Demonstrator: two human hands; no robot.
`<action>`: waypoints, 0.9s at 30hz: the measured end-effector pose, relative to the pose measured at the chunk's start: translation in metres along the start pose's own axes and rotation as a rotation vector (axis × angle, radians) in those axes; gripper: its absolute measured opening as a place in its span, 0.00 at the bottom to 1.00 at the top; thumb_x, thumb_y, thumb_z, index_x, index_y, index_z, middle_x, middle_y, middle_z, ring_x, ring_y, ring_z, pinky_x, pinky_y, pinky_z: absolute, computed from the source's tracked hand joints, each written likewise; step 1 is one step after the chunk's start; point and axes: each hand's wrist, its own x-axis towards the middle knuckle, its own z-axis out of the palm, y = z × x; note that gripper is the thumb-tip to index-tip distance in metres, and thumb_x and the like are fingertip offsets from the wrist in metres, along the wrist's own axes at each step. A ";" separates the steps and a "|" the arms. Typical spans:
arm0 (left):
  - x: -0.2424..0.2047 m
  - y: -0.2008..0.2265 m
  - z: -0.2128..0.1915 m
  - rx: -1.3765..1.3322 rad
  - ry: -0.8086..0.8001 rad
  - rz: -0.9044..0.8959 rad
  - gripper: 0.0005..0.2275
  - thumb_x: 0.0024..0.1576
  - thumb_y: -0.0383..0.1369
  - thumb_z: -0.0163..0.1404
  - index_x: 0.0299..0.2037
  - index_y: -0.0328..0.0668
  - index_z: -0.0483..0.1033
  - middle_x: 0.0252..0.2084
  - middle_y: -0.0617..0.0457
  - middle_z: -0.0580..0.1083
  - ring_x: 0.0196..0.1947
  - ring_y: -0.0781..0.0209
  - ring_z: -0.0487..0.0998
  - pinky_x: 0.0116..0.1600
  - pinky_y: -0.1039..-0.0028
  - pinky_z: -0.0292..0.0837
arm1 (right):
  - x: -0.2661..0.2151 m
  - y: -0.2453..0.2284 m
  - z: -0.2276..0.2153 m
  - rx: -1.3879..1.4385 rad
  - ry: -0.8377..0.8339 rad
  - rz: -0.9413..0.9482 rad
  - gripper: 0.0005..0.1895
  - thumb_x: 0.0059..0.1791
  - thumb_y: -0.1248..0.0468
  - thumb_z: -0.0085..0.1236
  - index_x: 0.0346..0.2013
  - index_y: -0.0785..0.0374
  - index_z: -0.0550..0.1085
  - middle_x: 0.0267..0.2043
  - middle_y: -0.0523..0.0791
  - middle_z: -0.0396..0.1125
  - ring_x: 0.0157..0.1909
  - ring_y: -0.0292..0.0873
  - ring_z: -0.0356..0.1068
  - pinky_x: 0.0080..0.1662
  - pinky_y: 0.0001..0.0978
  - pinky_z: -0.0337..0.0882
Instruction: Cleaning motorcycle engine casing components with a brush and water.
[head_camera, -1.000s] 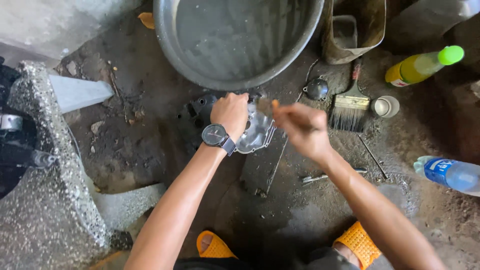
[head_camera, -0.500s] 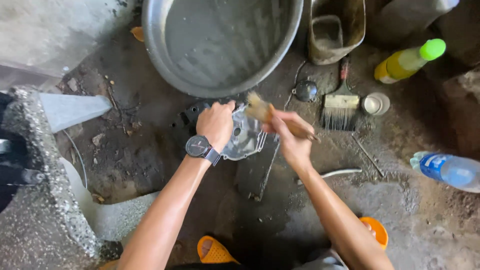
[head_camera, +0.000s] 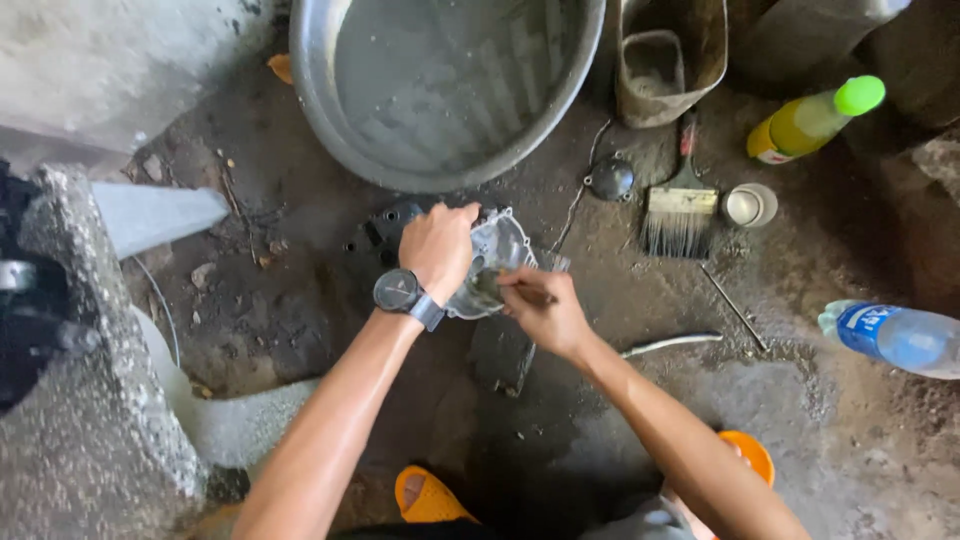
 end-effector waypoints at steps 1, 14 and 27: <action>-0.008 0.005 -0.004 -0.004 -0.002 -0.008 0.16 0.58 0.25 0.44 0.54 0.47 0.79 0.36 0.35 0.78 0.35 0.36 0.81 0.41 0.53 0.76 | 0.002 -0.010 -0.005 0.001 -0.008 0.002 0.07 0.52 0.71 0.55 0.41 0.67 0.80 0.29 0.46 0.76 0.24 0.32 0.73 0.22 0.27 0.73; -0.001 0.055 0.011 -0.405 0.748 0.116 0.30 0.47 0.14 0.46 0.63 0.47 0.74 0.50 0.42 0.75 0.50 0.39 0.77 0.56 0.57 0.72 | 0.047 -0.028 -0.035 0.465 0.569 0.240 0.04 0.55 0.70 0.55 0.38 0.70 0.75 0.30 0.44 0.74 0.29 0.34 0.75 0.32 0.27 0.77; -0.003 0.058 0.110 -1.010 1.072 -0.230 0.25 0.52 0.13 0.42 0.63 0.27 0.69 0.58 0.39 0.76 0.56 0.49 0.78 0.63 0.64 0.69 | 0.021 -0.043 -0.043 0.099 0.502 0.032 0.03 0.56 0.69 0.59 0.38 0.65 0.76 0.32 0.46 0.77 0.32 0.36 0.78 0.33 0.28 0.79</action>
